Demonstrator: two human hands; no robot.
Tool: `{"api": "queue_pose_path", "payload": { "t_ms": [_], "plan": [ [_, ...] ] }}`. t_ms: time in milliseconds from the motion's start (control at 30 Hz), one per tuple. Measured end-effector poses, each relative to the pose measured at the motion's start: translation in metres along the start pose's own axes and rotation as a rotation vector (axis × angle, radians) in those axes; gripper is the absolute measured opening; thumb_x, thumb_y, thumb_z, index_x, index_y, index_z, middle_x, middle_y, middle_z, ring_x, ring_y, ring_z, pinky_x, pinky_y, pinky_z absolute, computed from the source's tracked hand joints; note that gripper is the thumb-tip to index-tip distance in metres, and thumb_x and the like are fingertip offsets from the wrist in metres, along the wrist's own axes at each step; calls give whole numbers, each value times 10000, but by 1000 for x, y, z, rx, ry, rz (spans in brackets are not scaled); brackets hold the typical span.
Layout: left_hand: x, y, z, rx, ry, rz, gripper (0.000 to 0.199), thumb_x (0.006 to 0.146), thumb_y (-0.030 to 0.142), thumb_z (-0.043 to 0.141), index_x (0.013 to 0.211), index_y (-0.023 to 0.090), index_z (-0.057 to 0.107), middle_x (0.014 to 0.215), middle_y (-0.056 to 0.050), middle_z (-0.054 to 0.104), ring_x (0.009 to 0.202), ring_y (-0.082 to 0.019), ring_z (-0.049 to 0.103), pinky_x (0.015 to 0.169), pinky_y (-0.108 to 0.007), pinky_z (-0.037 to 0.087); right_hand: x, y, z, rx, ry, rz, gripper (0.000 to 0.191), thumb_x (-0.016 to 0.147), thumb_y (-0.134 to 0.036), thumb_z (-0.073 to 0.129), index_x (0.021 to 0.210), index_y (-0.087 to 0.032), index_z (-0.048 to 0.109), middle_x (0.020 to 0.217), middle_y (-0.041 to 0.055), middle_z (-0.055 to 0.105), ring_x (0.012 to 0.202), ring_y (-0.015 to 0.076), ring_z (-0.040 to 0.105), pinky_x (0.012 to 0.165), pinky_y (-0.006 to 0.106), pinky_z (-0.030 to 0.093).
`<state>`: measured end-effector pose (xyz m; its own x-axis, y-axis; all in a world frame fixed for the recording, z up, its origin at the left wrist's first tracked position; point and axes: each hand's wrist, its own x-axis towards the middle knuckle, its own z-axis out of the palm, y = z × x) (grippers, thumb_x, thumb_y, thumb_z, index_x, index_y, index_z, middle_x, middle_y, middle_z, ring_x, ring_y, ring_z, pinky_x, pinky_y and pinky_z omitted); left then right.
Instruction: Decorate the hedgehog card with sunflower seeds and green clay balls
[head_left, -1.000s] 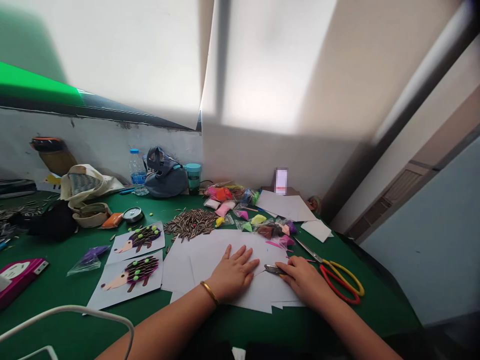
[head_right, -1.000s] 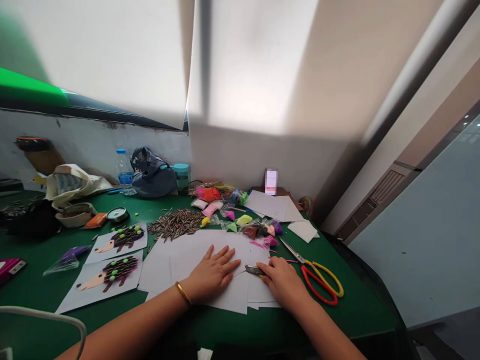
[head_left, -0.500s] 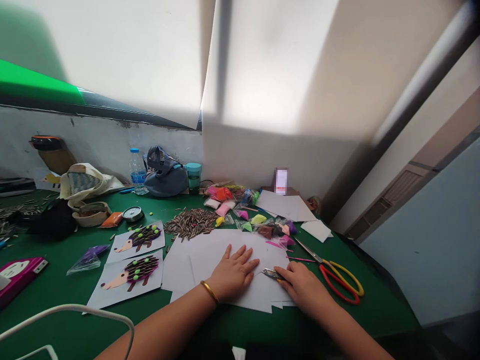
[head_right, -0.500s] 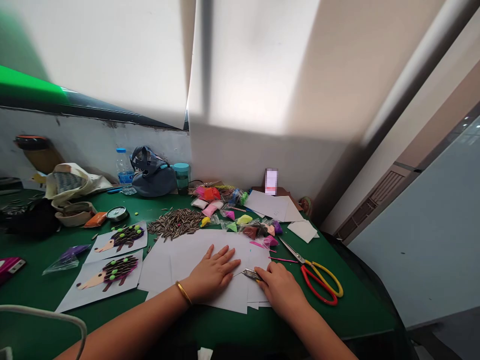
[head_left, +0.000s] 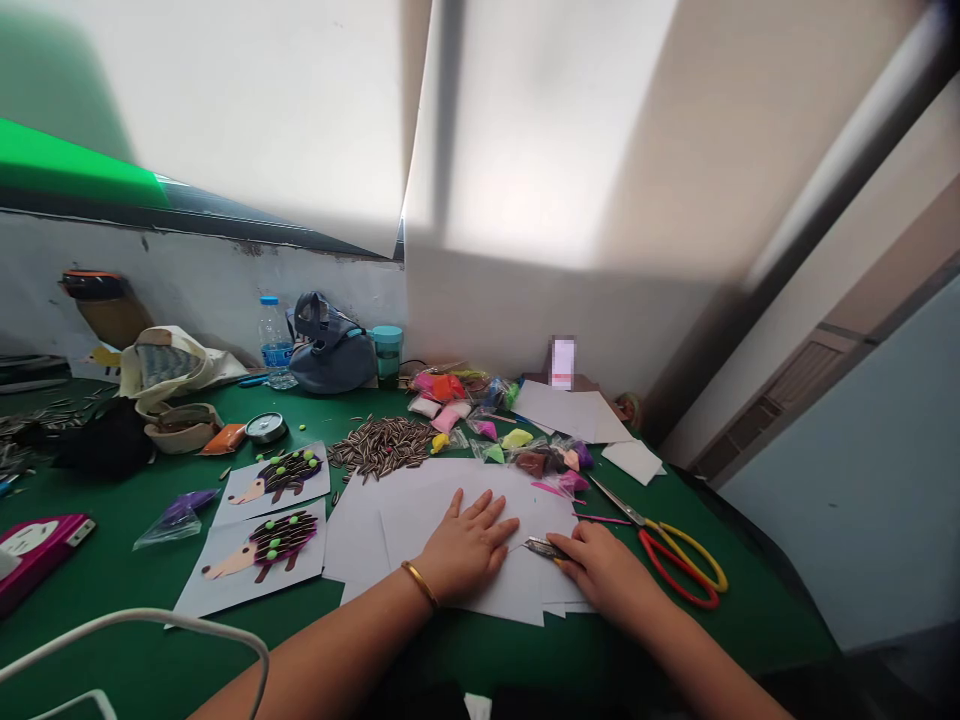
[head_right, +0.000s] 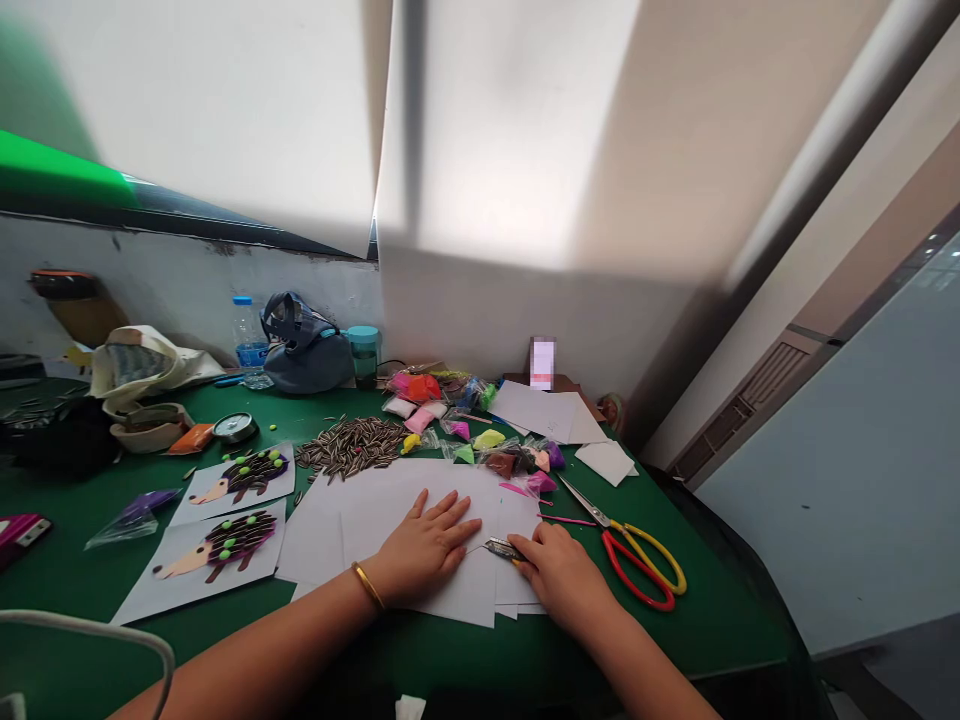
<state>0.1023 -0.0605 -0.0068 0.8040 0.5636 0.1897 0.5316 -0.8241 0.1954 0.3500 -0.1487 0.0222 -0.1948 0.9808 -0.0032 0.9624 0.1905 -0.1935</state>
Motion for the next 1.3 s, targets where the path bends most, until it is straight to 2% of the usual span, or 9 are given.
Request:
{"api": "queue_pose_path", "payload": {
  "t_ms": [667, 833, 933, 1067, 1200, 1300],
  "plan": [
    [-1, 0, 1, -11, 15, -3, 449, 987, 421, 372, 1428, 350, 425, 1544, -52, 374, 1439, -293, 279, 1146, -634, 125, 0, 4, -3, 83, -48, -13, 394, 896, -305, 526, 1276, -324, 627, 991, 74, 598, 968, 242, 566, 856, 349, 445],
    [-1, -1, -2, -32, 13, -4, 457, 988, 422, 374, 1439, 352, 404, 1547, -41, 371, 1438, -284, 283, 1156, -616, 120, -4, 11, -16, 231, -113, -1, 355, 904, -367, 528, 1237, -311, 638, 1043, 75, 627, 958, 238, 592, 838, 335, 456],
    [-1, 0, -6, -73, 1, -7, 473, 983, 408, 394, 1451, 339, 381, 1550, -50, 364, 1444, -284, 272, 1156, -624, 118, -3, 15, -21, 356, -93, 67, 343, 915, -428, 509, 1185, -265, 642, 1077, 83, 641, 957, 251, 598, 808, 343, 466],
    [0, 1, -11, -126, -14, -38, 550, 953, 386, 463, 1478, 285, 332, 1550, -78, 358, 1449, -286, 262, 1156, -634, 120, 13, 7, -16, 481, -17, 96, 313, 915, -434, 490, 1040, -190, 641, 1029, 86, 644, 943, 250, 596, 813, 361, 459],
    [-1, 2, -15, -160, 29, -54, 582, 943, 382, 485, 1487, 276, 307, 1546, -80, 366, 1455, -264, 248, 1175, -592, 126, 41, -12, -5, 625, 62, 114, 266, 923, -409, 439, 947, -182, 575, 939, 58, 641, 860, 221, 602, 756, 342, 459],
    [-2, 1, -15, -181, 44, -74, 608, 936, 364, 497, 1497, 277, 280, 1556, -81, 346, 1461, -255, 230, 1179, -575, 140, 61, -24, 3, 620, 70, 157, 252, 853, -421, 547, 943, -186, 531, 851, 29, 633, 781, 207, 587, 704, 323, 441]
  ]
}}
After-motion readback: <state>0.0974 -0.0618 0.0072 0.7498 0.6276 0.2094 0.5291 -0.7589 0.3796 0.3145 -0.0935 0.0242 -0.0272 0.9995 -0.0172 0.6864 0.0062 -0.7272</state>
